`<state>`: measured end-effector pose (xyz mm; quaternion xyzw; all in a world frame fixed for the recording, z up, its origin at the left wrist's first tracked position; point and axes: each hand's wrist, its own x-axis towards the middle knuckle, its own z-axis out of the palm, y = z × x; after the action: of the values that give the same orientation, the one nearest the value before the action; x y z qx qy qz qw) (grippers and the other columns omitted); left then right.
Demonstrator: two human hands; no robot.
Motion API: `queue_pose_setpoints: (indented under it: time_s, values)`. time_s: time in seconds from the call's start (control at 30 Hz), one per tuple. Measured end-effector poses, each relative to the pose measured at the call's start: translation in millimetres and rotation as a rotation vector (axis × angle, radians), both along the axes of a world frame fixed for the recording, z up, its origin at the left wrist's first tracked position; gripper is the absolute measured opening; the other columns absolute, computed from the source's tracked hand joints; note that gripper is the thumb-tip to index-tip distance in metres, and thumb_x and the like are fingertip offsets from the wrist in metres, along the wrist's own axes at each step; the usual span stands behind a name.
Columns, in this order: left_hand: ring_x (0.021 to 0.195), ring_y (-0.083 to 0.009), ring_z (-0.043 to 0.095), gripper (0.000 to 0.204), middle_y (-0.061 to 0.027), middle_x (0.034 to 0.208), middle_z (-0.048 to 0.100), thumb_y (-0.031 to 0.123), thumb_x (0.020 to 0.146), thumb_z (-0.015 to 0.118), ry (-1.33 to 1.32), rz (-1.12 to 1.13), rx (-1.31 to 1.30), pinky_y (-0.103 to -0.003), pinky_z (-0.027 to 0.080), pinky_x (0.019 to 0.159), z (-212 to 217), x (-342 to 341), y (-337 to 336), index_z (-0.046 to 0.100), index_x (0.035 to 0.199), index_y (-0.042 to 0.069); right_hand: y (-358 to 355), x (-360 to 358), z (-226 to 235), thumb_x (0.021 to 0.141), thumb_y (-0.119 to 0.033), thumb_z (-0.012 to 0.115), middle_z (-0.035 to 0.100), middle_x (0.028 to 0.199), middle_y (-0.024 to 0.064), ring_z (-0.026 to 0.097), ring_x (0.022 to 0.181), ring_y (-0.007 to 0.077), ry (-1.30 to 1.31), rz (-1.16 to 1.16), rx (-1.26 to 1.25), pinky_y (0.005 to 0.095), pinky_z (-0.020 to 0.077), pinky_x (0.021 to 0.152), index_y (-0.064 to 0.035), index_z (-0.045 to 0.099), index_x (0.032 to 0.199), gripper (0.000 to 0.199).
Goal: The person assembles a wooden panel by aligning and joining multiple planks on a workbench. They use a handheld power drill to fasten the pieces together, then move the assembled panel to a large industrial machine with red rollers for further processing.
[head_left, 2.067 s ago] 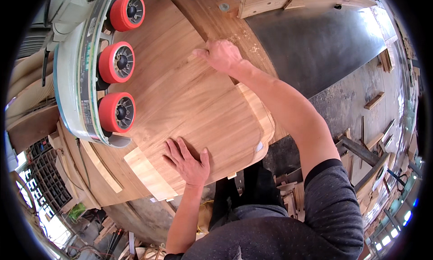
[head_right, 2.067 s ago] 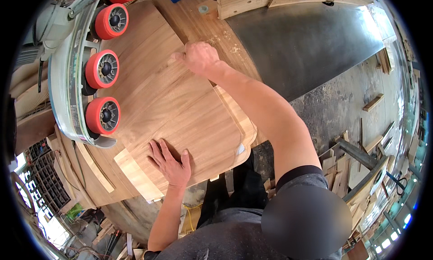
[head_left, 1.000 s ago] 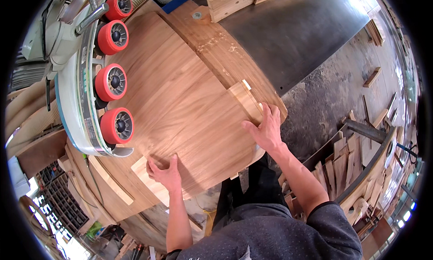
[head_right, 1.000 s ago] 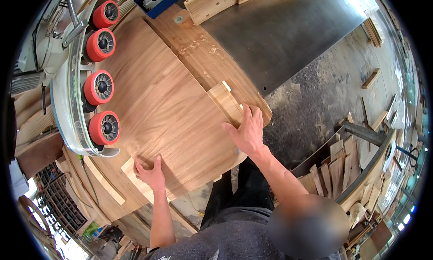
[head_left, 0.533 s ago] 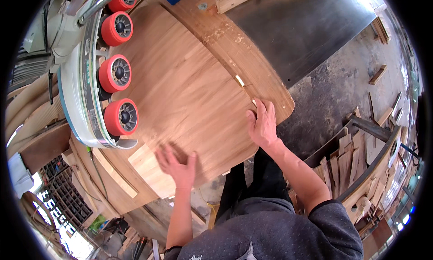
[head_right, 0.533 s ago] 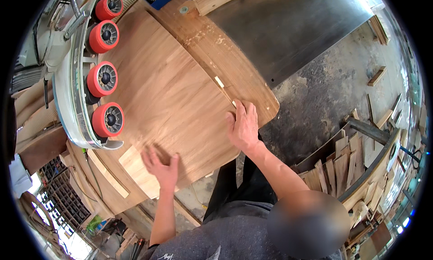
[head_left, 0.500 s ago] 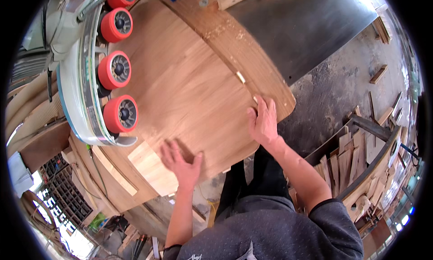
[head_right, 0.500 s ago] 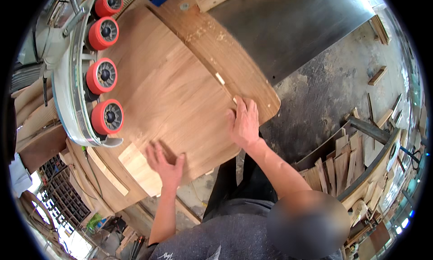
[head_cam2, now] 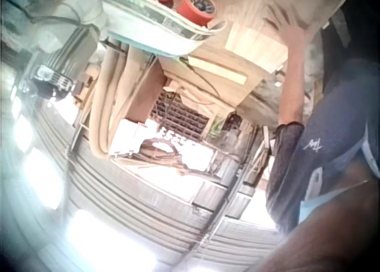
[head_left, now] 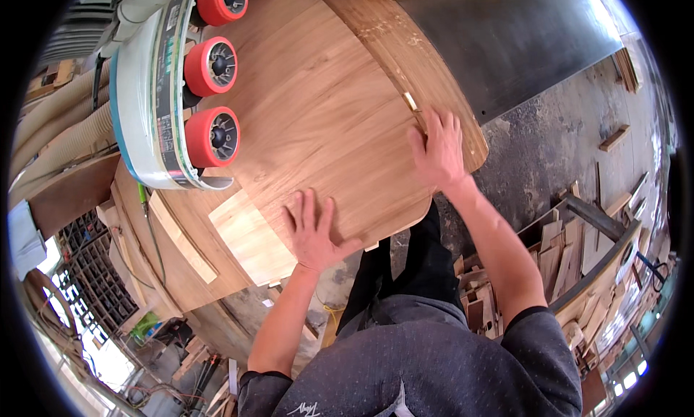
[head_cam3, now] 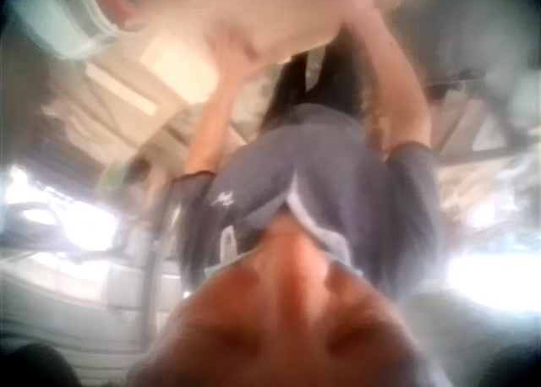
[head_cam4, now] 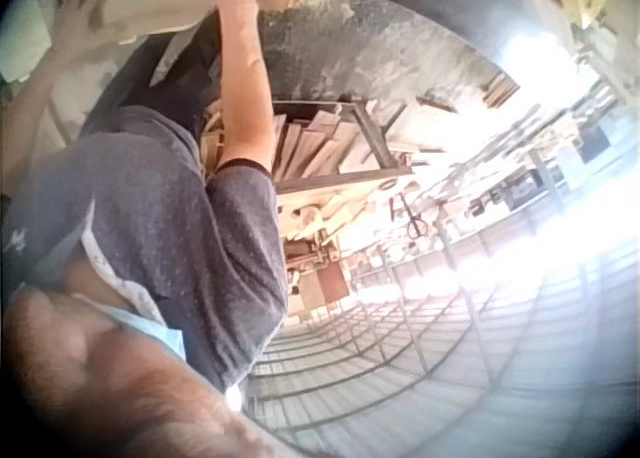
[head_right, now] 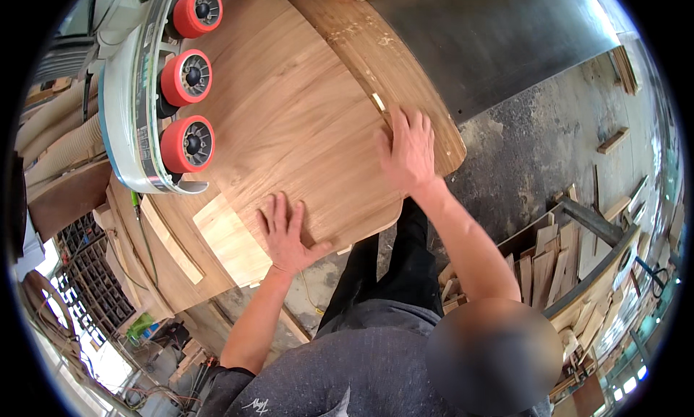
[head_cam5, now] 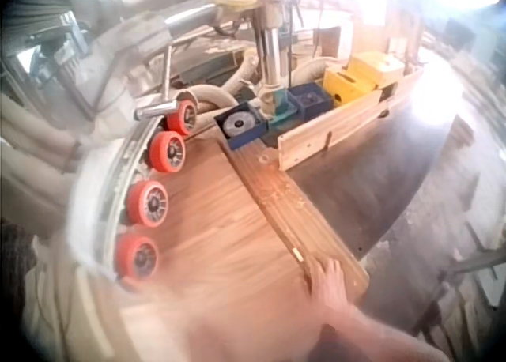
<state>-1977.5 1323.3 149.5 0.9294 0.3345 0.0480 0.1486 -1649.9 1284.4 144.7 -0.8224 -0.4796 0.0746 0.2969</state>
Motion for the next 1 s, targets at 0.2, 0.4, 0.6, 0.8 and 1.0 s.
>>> queue_pose_setpoints:
  time_s: [0.2, 0.4, 0.6, 0.8, 1.0]
  values:
    - [0.156, -0.0429, 0.020, 0.117, -0.0215, 0.167, 0.026, 0.084, 0.064, 0.069, -0.027, -0.239, -0.037, -0.076, 0.010, 0.117, -3.4, -2.3, -3.1, 0.043, 0.155, 0.016, 152.1, 40.4, 5.0, 0.096, -0.046, 0.063, 0.069, 0.115, 0.0282, 0.066, 0.108, 0.0416, 0.216, 0.139, -0.233, 0.0497, 0.0525, 0.090, 0.0046, 0.056, 0.134, 0.063]
    - [0.153, -0.0557, 0.012, 0.137, -0.0284, 0.169, 0.011, 0.070, 0.062, 0.081, -0.010, -0.143, -0.044, -0.085, 0.008, 0.110, -10.8, 11.7, -28.2, 0.013, 0.164, 0.010, 211.3, 39.1, -4.7, 0.094, -0.062, 0.063, 0.072, 0.103, 0.0252, 0.068, 0.103, 0.0389, 0.295, -0.053, -0.270, 0.0476, 0.0545, 0.089, 0.0060, 0.069, 0.100, 0.069]
    - [0.152, -0.0583, 0.012, 0.134, -0.0305, 0.168, 0.012, 0.063, 0.068, 0.082, -0.068, -0.109, -0.008, -0.084, 0.009, 0.111, -14.1, 13.0, -34.7, 0.007, 0.165, 0.009, 198.9, 37.5, -4.7, 0.093, -0.064, 0.065, 0.070, 0.084, 0.0232, 0.069, 0.090, 0.0368, 0.318, -0.060, -0.270, 0.0476, 0.0547, 0.082, 0.0037, 0.070, 0.084, 0.068]
    - [0.152, -0.0577, 0.015, 0.117, -0.0310, 0.167, 0.014, 0.061, 0.081, 0.069, -0.058, -0.107, 0.003, -0.084, 0.008, 0.111, -14.5, 11.0, -41.3, 0.008, 0.164, 0.006, 189.9, 45.2, -11.6, 0.094, -0.061, 0.065, 0.070, 0.081, 0.0248, 0.070, 0.085, 0.0391, 0.279, -0.002, -0.284, 0.0495, 0.0550, 0.077, 0.0053, 0.069, 0.084, 0.067]
    - [0.153, -0.0571, 0.013, 0.122, -0.0276, 0.168, 0.016, 0.058, 0.070, 0.082, -0.057, -0.115, 0.000, -0.081, 0.007, 0.113, -15.0, 11.4, -41.0, 0.020, 0.162, 0.005, 191.2, 45.3, -18.2, 0.094, -0.059, 0.065, 0.071, 0.085, 0.0262, 0.069, 0.090, 0.0424, 0.263, -0.016, -0.216, 0.0497, 0.0544, 0.082, 0.0061, 0.068, 0.099, 0.065]
